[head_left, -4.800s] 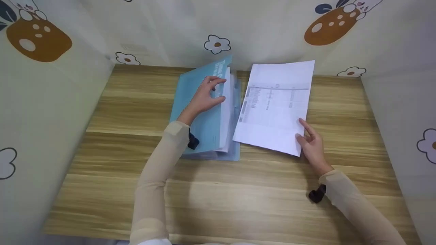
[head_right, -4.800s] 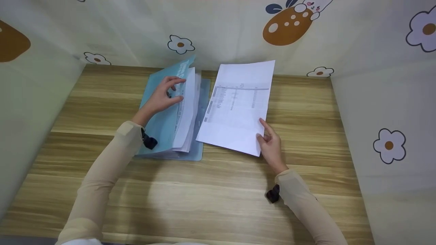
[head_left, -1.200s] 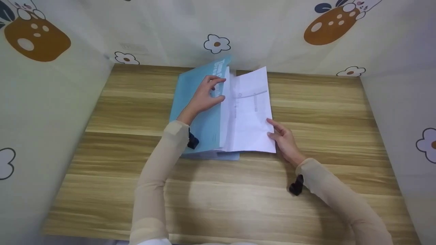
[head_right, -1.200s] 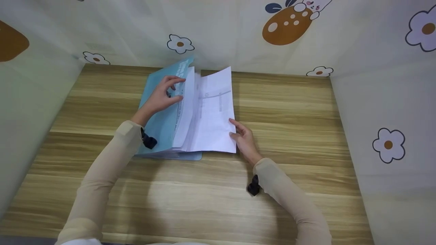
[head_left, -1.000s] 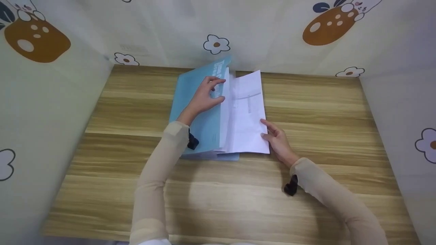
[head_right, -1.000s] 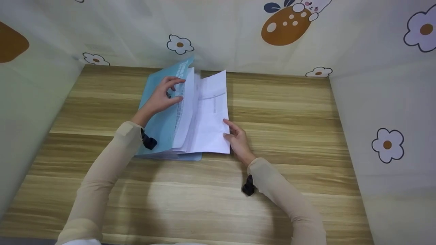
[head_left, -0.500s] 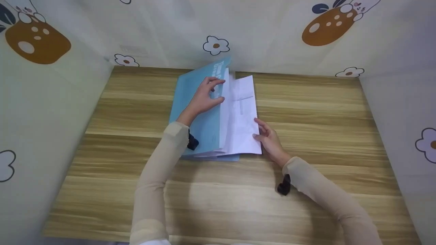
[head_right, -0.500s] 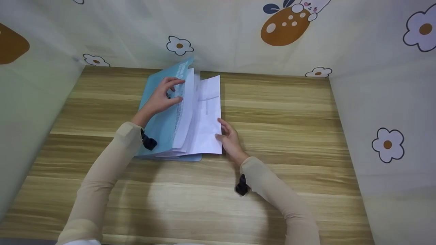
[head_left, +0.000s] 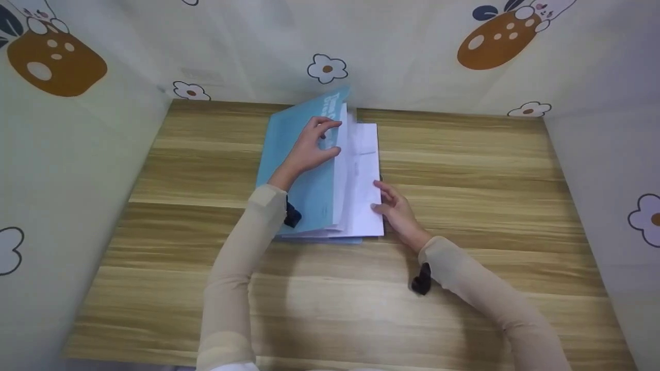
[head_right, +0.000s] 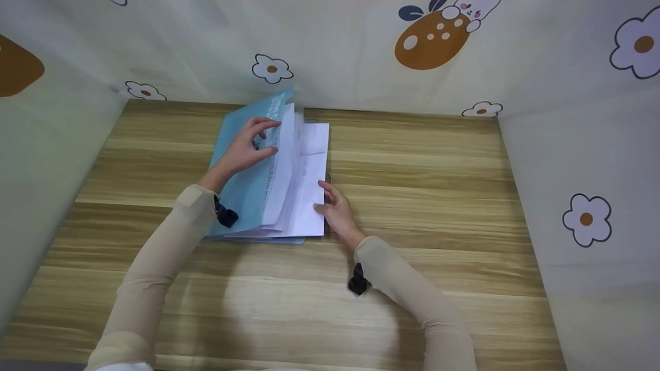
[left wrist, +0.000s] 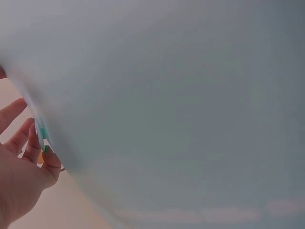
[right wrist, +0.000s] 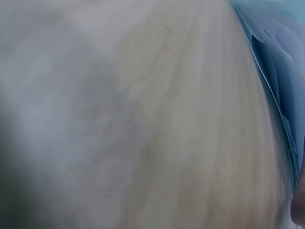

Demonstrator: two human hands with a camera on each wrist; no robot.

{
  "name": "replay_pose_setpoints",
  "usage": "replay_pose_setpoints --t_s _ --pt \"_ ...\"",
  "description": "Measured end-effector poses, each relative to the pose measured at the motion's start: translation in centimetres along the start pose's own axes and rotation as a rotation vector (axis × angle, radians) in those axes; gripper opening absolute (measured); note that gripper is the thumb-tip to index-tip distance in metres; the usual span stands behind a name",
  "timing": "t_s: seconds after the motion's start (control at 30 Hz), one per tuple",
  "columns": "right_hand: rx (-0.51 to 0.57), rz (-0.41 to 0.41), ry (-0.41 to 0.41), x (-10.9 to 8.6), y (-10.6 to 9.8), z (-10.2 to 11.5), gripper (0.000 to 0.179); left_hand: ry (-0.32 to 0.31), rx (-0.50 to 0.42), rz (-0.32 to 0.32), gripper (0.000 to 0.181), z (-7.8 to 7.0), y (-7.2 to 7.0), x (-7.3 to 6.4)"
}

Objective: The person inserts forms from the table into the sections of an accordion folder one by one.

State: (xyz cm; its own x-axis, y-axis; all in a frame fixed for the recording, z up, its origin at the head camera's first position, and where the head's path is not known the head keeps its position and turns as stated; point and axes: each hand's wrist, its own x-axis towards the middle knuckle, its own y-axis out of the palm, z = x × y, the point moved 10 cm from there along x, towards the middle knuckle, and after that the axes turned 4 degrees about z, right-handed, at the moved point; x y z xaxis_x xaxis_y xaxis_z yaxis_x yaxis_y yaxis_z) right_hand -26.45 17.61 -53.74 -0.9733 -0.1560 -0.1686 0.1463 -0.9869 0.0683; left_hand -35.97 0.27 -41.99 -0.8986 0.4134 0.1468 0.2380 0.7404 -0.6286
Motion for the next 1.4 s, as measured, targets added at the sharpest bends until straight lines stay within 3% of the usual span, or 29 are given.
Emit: replay_pose_setpoints --t_s 0.27,0.57,0.97,1.23,1.4 --pt "-0.074 -0.008 0.037 0.4 0.5 -0.5 0.053 0.026 -0.005 0.000 0.051 -0.2 -0.1 0.1" --pt "-0.115 0.021 -0.023 0.8 1.8 0.2 0.053 -0.021 0.012 0.010 0.053 0.1 0.0 0.0" --pt "-0.147 0.049 0.003 1.3 3.1 0.0 0.055 -0.034 0.009 0.004 0.053 0.2 0.0 -0.1" --pt "-0.069 0.029 -0.031 1.4 3.4 0.2 0.068 0.024 -0.015 -0.004 0.050 -0.1 0.0 0.0" --pt "-0.047 0.011 -0.027 1.3 3.2 0.1 0.069 0.011 -0.015 0.002 0.050 0.1 0.0 0.1"
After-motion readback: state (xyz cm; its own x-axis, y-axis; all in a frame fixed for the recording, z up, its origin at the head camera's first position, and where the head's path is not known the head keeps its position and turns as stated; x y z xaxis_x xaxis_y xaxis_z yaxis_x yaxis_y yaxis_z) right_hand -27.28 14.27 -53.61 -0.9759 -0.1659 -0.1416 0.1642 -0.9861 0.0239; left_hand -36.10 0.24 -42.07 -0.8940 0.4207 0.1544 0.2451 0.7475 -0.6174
